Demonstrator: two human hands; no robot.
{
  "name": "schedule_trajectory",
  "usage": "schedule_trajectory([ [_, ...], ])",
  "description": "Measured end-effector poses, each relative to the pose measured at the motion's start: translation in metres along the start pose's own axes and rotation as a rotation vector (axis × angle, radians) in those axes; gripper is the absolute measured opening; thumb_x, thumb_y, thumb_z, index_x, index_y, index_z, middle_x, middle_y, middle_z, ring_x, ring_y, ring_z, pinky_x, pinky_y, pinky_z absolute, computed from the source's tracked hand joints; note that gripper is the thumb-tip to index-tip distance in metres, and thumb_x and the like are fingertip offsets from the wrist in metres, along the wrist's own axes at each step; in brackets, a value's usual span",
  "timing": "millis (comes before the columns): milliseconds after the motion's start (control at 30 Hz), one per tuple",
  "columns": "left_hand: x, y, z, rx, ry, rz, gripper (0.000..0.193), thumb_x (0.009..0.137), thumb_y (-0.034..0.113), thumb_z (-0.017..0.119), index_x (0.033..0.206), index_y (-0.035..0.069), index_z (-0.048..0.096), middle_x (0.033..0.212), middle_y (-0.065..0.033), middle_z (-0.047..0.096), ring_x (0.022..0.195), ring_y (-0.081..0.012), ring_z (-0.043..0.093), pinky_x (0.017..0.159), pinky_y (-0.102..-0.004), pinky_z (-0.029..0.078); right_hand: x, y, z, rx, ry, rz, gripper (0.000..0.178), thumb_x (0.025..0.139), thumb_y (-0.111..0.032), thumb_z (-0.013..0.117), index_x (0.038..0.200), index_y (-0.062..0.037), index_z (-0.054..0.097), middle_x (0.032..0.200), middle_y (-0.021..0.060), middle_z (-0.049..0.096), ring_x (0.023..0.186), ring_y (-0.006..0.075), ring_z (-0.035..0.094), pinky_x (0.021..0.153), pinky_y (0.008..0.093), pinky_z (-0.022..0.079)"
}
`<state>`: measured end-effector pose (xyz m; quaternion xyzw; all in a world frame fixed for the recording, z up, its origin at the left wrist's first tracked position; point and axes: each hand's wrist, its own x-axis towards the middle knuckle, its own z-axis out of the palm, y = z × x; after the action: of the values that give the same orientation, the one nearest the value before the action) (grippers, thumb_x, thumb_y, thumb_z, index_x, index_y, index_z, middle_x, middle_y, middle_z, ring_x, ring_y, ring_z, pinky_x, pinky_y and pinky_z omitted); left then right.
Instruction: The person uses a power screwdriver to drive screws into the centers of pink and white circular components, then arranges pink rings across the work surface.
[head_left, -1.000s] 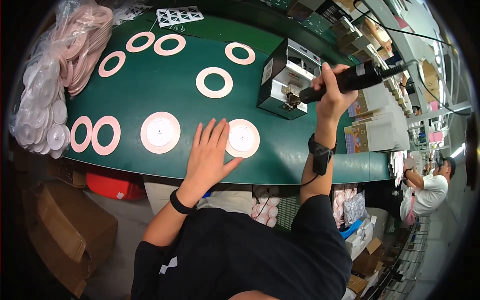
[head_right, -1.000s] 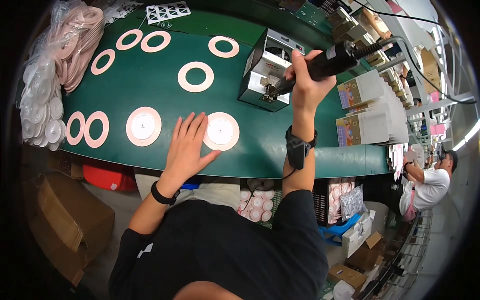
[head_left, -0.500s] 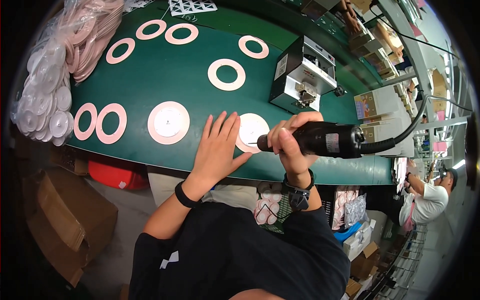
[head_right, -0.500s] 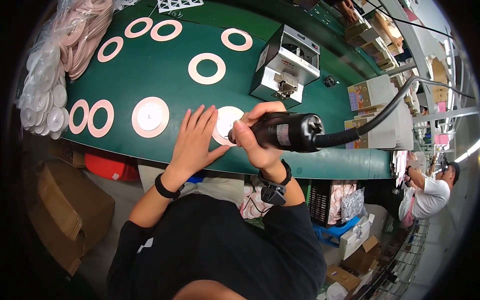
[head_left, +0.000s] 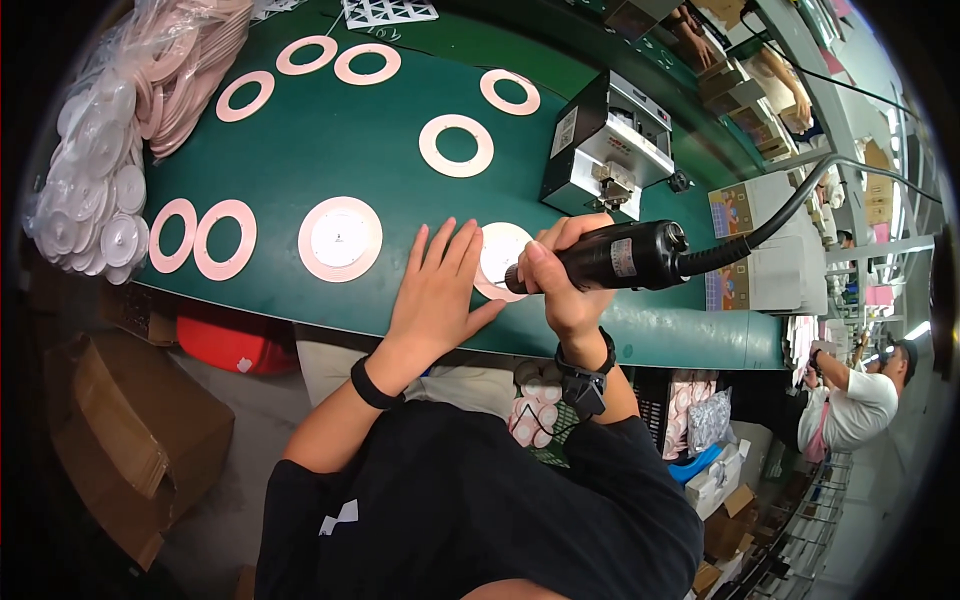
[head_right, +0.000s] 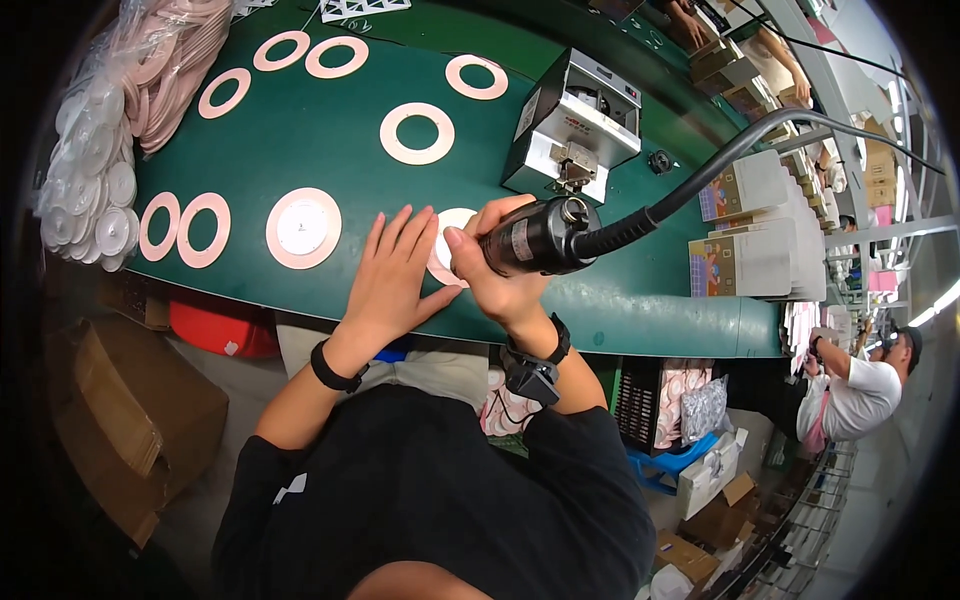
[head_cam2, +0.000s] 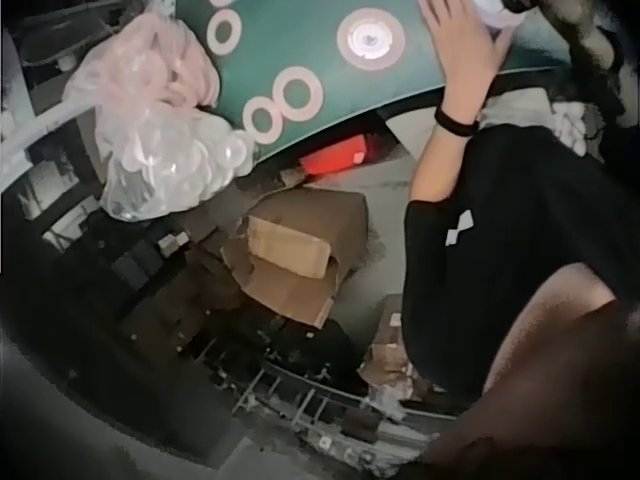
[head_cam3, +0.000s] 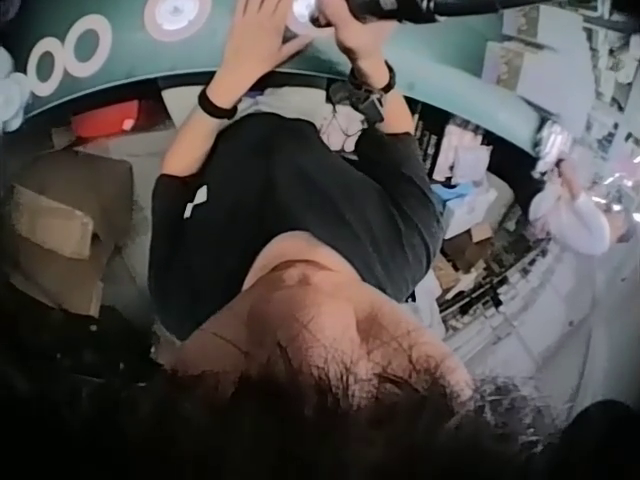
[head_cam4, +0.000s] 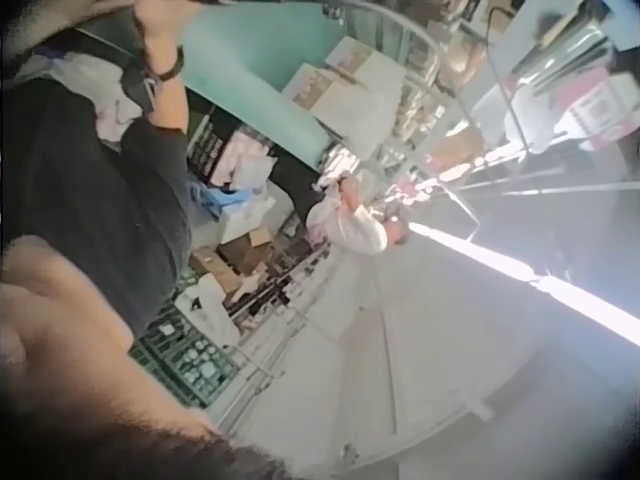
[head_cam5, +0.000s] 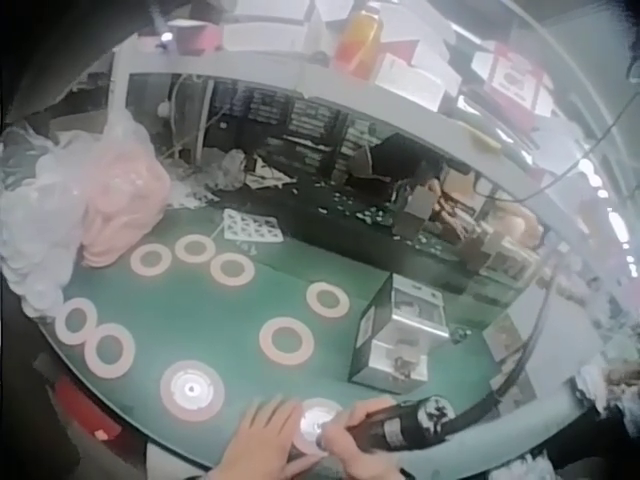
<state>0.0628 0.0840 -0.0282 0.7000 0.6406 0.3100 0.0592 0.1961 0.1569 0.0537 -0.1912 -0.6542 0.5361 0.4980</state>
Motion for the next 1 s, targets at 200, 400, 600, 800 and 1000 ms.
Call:
schedule_trajectory([
  [200,-0.001,0.0,-0.004,-0.029,-0.079,0.024,0.079,0.081,0.043,0.076,0.143,0.004,0.047,0.148,-0.0157,0.046,0.14,-0.036,0.039,0.119,-0.0568,0.023,0.006,-0.012,-0.014,-0.046,0.066,0.009,0.026,0.089,0.005,0.059,0.109,-0.0025,0.044,0.07,0.0057,0.049,0.051,0.0144,0.049,0.051,0.0324,0.047],
  [400,-0.009,0.001,-0.005,-0.268,-0.182,0.439,0.07,0.08,0.04,0.077,0.139,0.011,0.053,0.144,-0.0148,0.049,0.138,-0.0361,0.041,0.118,-0.0605,0.023,0.048,-0.088,-0.035,0.096,0.005,-0.297,0.021,0.094,-0.005,0.053,0.115,-0.0027,0.047,0.069,0.0046,0.044,0.049,0.014,0.043,0.052,0.0327,0.043],
  [600,-0.03,-0.03,-0.045,0.044,0.229,-0.19,0.06,0.087,0.037,0.069,0.138,0.01,0.054,0.144,-0.02,0.047,0.136,-0.0388,0.042,0.111,-0.065,0.026,0.063,-0.09,-0.041,-0.013,-0.028,-0.385,0.024,0.094,-0.003,0.053,0.118,-0.0029,0.047,0.069,0.0039,0.043,0.051,0.0144,0.044,0.056,0.0343,0.044],
  [800,-0.047,-0.05,-0.045,0.346,0.198,-0.402,0.063,0.087,0.038,0.069,0.137,0.003,0.053,0.147,-0.031,0.038,0.14,-0.0453,0.034,0.114,-0.0673,0.018,0.099,-0.056,-0.063,-0.212,0.276,-0.386,0.022,0.089,0.001,0.065,0.107,-0.001,0.053,0.069,0.0055,0.05,0.051,0.0152,0.049,0.055,0.0332,0.045],
  [1000,-0.023,-0.022,-0.029,0.121,0.004,-0.104,0.072,0.085,0.042,0.071,0.142,0.004,0.049,0.15,-0.0232,0.04,0.142,-0.0392,0.035,0.117,-0.0644,0.018,0.114,-0.033,-0.088,-0.336,0.359,-0.307,0.021,0.084,0.002,0.071,0.098,-0.0008,0.056,0.069,0.0072,0.055,0.051,0.0153,0.052,0.053,0.0317,0.046],
])
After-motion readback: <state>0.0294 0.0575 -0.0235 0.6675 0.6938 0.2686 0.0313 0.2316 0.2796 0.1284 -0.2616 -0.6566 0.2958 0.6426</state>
